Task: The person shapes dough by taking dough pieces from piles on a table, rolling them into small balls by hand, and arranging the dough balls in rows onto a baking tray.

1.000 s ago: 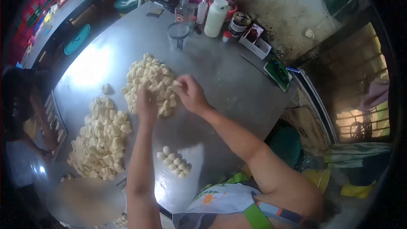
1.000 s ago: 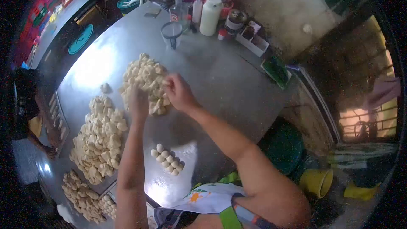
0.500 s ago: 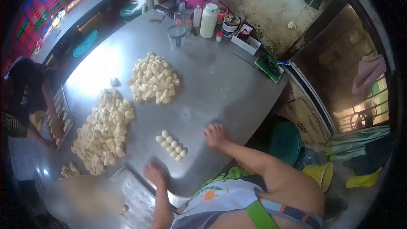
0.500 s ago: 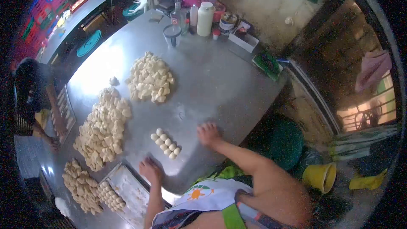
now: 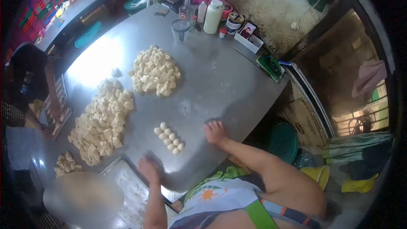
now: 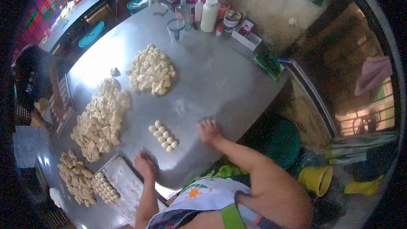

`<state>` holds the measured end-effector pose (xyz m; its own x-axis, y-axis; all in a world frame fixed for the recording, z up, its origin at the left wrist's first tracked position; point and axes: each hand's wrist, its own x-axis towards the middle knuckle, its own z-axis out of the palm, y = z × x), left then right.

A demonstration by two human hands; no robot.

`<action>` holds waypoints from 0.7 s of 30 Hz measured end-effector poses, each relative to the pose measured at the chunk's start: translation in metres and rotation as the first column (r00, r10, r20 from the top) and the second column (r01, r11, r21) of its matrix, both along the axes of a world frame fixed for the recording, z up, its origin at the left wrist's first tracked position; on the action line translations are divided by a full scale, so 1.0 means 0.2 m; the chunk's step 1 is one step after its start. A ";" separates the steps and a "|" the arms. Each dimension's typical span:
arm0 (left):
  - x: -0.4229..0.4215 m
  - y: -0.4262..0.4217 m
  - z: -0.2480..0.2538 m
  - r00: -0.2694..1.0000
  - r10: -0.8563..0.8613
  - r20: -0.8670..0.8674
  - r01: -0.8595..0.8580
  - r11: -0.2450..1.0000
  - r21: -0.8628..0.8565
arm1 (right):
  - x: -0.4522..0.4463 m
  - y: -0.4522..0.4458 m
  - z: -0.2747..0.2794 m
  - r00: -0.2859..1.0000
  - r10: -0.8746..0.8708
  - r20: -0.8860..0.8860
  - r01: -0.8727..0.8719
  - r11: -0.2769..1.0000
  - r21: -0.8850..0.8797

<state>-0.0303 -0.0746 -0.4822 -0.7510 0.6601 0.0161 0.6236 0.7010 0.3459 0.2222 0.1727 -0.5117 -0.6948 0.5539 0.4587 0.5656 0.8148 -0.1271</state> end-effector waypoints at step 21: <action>0.00 0.33 0.08 0.988 -0.117 0.098 0.108 0.990 0.088 | -0.54 0.04 0.12 0.997 0.060 -0.051 -0.079 0.829 -0.554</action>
